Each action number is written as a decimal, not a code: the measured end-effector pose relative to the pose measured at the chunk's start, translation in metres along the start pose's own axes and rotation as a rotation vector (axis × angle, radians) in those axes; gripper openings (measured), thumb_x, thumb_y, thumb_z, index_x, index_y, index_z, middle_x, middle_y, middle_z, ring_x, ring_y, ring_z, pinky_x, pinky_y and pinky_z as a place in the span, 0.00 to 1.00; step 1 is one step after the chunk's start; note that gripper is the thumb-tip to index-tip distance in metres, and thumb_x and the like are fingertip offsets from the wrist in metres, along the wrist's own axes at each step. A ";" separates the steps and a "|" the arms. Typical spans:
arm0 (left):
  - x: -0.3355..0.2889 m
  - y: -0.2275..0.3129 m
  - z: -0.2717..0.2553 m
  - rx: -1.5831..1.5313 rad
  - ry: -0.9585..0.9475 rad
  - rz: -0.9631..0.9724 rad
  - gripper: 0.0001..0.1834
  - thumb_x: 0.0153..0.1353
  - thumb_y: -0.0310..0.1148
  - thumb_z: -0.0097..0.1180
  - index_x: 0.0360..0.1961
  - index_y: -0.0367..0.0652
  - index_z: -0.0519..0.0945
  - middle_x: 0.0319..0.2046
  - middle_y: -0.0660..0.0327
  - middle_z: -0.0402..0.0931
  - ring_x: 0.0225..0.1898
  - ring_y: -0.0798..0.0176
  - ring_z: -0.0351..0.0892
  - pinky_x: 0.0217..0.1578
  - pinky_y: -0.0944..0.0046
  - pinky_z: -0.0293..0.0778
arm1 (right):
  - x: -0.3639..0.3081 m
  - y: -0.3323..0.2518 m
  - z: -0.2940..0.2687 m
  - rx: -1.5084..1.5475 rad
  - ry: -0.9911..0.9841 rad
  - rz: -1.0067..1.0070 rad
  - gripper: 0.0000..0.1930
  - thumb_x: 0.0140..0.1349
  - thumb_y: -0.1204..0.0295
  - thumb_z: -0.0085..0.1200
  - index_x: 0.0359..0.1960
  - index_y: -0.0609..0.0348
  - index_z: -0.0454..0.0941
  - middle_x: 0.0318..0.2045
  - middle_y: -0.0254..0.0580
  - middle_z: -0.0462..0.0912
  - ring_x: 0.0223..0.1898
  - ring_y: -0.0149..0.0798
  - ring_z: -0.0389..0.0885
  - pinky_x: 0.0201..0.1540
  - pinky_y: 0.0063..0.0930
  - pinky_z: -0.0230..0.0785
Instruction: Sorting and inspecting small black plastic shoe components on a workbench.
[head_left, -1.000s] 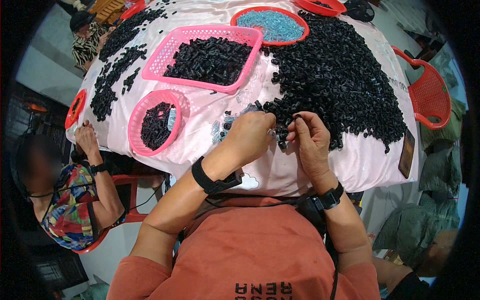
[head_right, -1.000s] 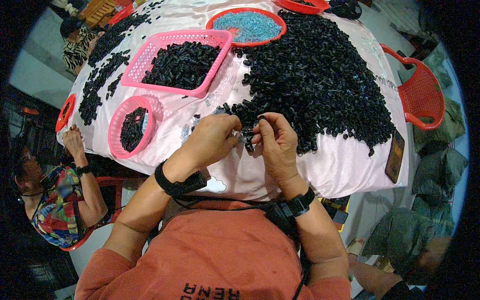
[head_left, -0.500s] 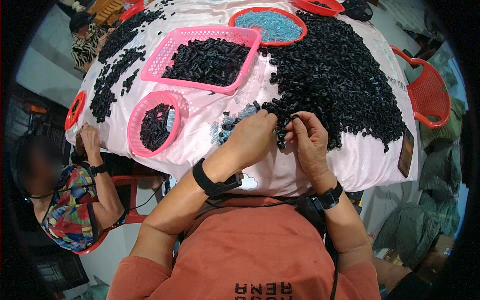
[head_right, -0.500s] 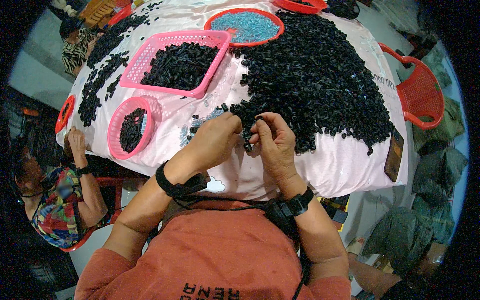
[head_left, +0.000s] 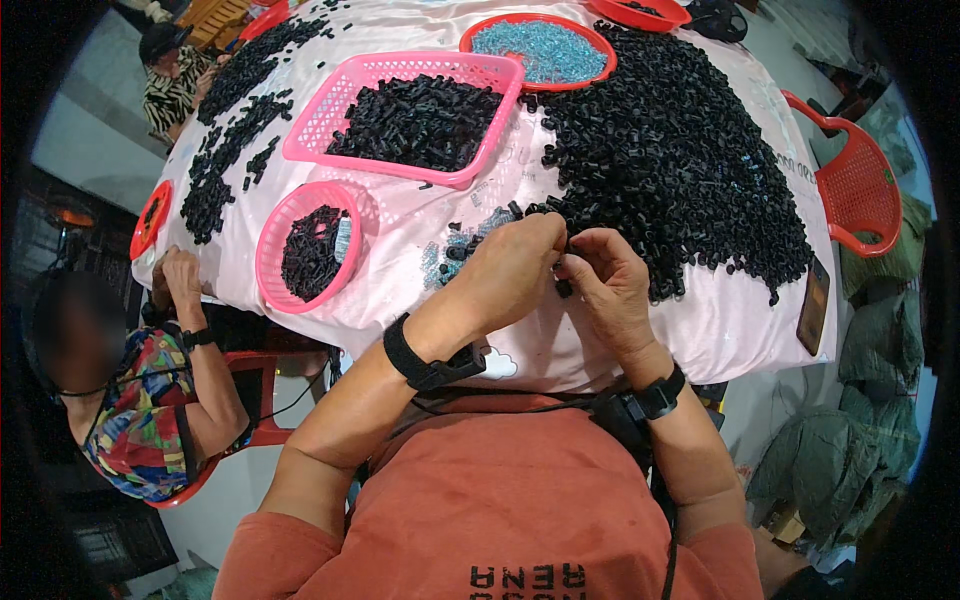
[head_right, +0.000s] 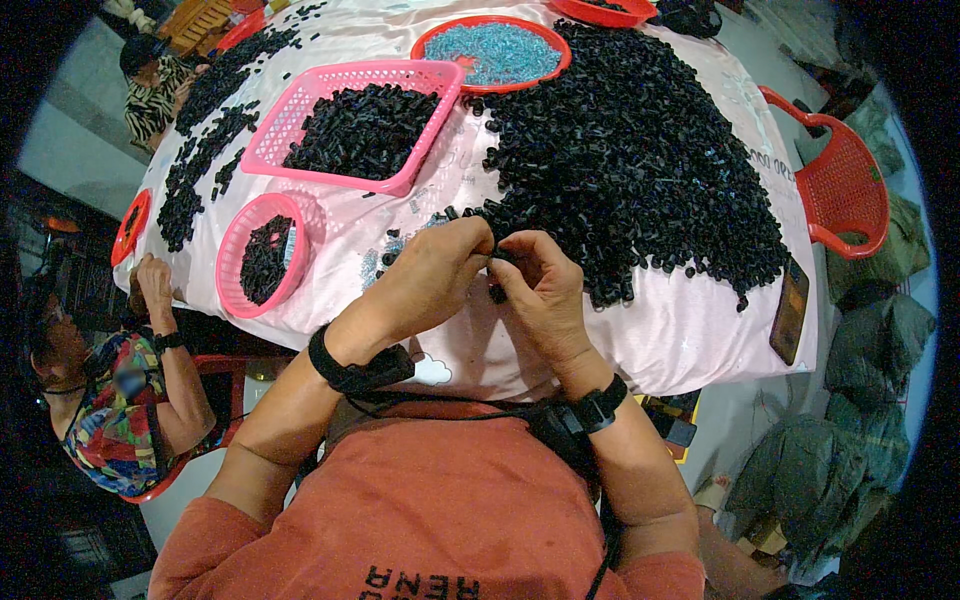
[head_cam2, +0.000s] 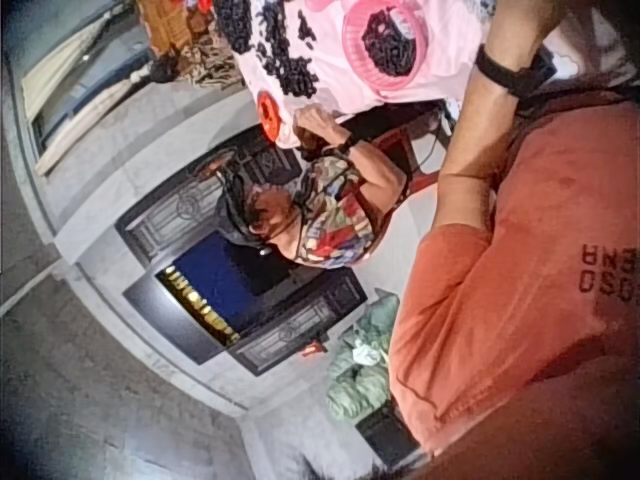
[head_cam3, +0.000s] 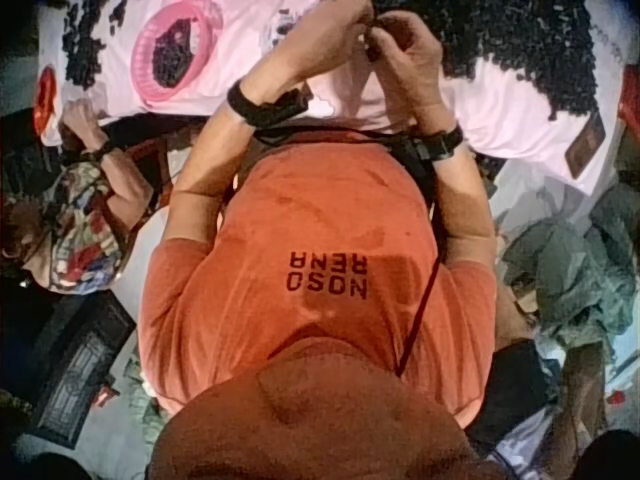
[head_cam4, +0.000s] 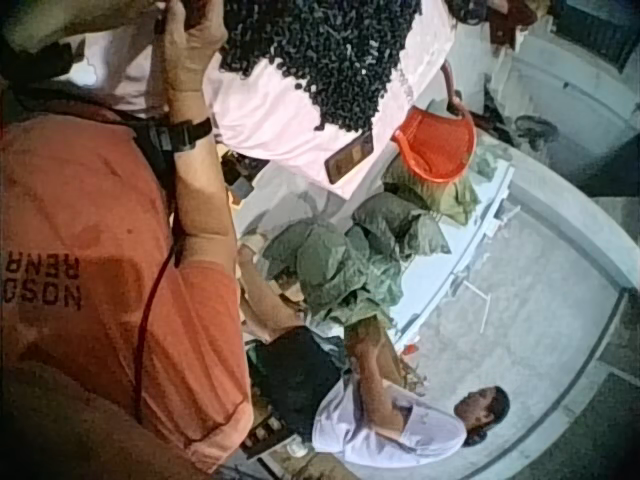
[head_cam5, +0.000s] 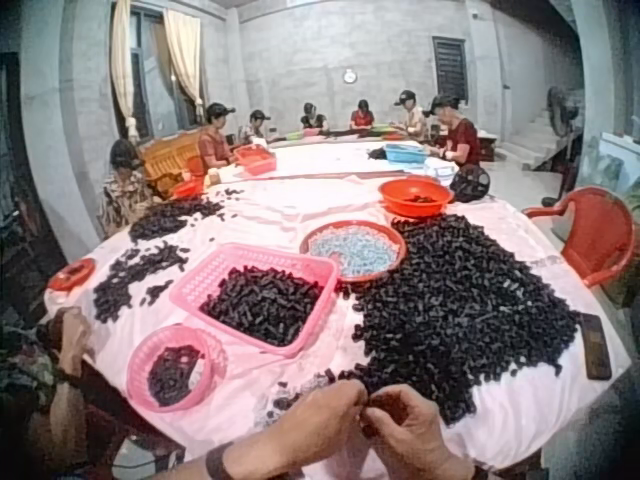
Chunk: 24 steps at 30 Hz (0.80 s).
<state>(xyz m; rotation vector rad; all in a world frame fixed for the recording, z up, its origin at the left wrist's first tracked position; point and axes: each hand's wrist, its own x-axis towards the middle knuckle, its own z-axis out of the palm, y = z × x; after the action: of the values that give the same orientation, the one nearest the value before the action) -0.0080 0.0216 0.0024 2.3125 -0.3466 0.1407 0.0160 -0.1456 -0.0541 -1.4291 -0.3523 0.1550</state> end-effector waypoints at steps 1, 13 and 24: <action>0.000 0.000 0.001 0.000 -0.001 0.001 0.04 0.63 0.25 0.52 0.36 0.34 0.74 0.31 0.43 0.77 0.37 0.36 0.78 0.37 0.47 0.73 | 0.000 0.000 0.000 0.001 -0.005 0.010 0.07 0.65 0.78 0.58 0.44 0.63 0.77 0.34 0.33 0.84 0.33 0.24 0.82 0.36 0.19 0.76; 0.006 -0.003 -0.003 -0.018 0.193 0.141 0.05 0.60 0.21 0.55 0.38 0.34 0.77 0.33 0.46 0.78 0.35 0.41 0.80 0.37 0.52 0.75 | 0.000 -0.002 -0.001 -0.006 0.044 0.018 0.07 0.67 0.76 0.58 0.44 0.63 0.80 0.32 0.33 0.84 0.30 0.23 0.82 0.33 0.19 0.75; 0.010 0.004 -0.003 -0.033 0.169 0.166 0.03 0.60 0.21 0.55 0.36 0.34 0.78 0.32 0.47 0.77 0.35 0.41 0.80 0.36 0.52 0.75 | -0.001 -0.005 0.001 0.130 0.036 0.078 0.08 0.69 0.75 0.55 0.45 0.65 0.80 0.33 0.36 0.85 0.30 0.27 0.84 0.33 0.21 0.77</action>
<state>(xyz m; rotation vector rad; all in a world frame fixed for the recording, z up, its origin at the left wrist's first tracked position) 0.0003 0.0187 0.0095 2.2197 -0.4504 0.4076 0.0147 -0.1458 -0.0489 -1.3160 -0.2518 0.2117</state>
